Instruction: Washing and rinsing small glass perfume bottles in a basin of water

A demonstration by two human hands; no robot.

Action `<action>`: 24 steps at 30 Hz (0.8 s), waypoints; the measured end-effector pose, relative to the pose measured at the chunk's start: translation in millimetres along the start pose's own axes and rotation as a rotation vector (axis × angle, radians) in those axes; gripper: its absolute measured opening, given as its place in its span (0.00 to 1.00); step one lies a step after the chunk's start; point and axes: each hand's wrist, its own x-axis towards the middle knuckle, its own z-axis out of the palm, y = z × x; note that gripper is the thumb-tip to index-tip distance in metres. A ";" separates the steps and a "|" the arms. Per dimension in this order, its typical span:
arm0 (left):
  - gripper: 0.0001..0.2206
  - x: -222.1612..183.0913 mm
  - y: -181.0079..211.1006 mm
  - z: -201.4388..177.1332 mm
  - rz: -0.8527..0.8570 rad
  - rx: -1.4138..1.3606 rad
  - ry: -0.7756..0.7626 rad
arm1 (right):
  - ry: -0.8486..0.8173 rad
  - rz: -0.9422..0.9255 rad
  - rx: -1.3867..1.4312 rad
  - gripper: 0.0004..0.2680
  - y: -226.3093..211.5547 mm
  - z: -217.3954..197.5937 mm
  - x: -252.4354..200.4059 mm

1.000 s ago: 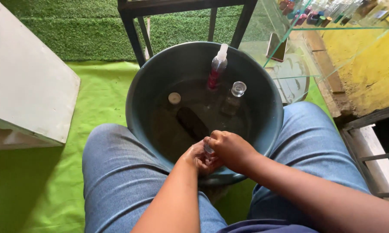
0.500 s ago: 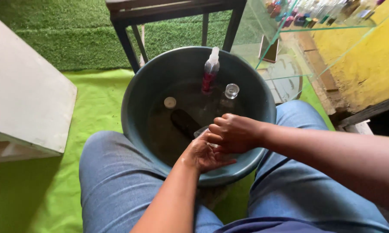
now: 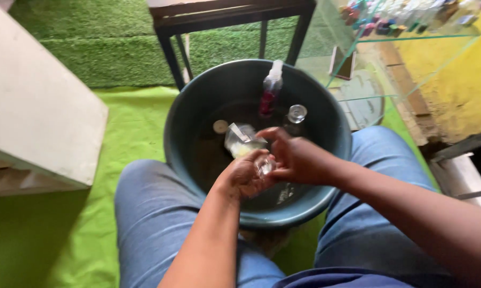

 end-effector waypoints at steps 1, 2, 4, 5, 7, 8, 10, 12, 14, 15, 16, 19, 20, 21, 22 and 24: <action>0.09 -6.0 1.2 3.4 0.017 0.158 0.149 | 0.111 0.044 0.202 0.33 11.7 3.8 0.7; 0.12 -9.1 0.6 9.2 0.027 0.318 0.296 | 0.224 0.094 0.401 0.39 25.5 5.6 -0.9; 0.19 -11.0 -5.7 -5.5 0.035 0.971 0.408 | 0.305 0.343 0.759 0.39 36.3 12.7 0.8; 0.26 -10.1 -9.3 -10.3 0.042 1.629 0.493 | 0.382 0.596 1.111 0.40 43.0 13.8 0.4; 0.22 -22.1 -2.7 -5.7 0.025 1.883 0.420 | 0.309 0.654 1.166 0.39 23.9 9.9 -3.9; 0.19 -26.5 0.5 -2.7 0.016 2.128 0.341 | 0.226 0.707 1.215 0.38 15.0 7.0 -6.2; 0.17 -11.3 0.1 -19.6 0.060 2.025 0.414 | 0.162 0.747 1.214 0.37 23.4 16.6 -11.5; 0.15 -8.7 0.4 -25.1 0.099 1.915 0.501 | 0.082 0.780 1.218 0.35 37.2 27.1 -14.8; 0.15 -17.2 0.5 -18.6 0.179 1.859 0.528 | 0.019 0.820 1.162 0.27 56.6 39.2 -18.1; 0.15 -22.6 2.9 -12.0 0.176 1.864 0.534 | 0.019 0.817 1.169 0.27 60.8 43.0 -14.3; 0.17 -25.6 4.6 -3.2 0.309 1.785 0.494 | 0.051 0.817 1.191 0.31 66.6 44.5 -11.6; 0.25 -66.0 13.8 43.8 0.528 1.495 0.434 | 0.127 0.840 1.328 0.31 53.6 37.8 -8.5; 0.30 -83.6 17.8 64.1 0.607 1.281 0.415 | 0.163 0.862 1.440 0.28 45.2 32.6 -8.2; 0.30 -78.2 17.2 59.7 0.607 1.291 0.406 | 0.176 0.860 1.446 0.28 52.7 37.5 -7.1; 0.33 -73.1 18.1 55.4 0.696 1.260 0.328 | 0.052 0.906 1.530 0.25 59.8 42.2 -4.4; 0.37 -67.7 19.1 52.7 0.781 1.236 0.239 | -0.064 0.942 1.618 0.22 56.5 37.3 -1.7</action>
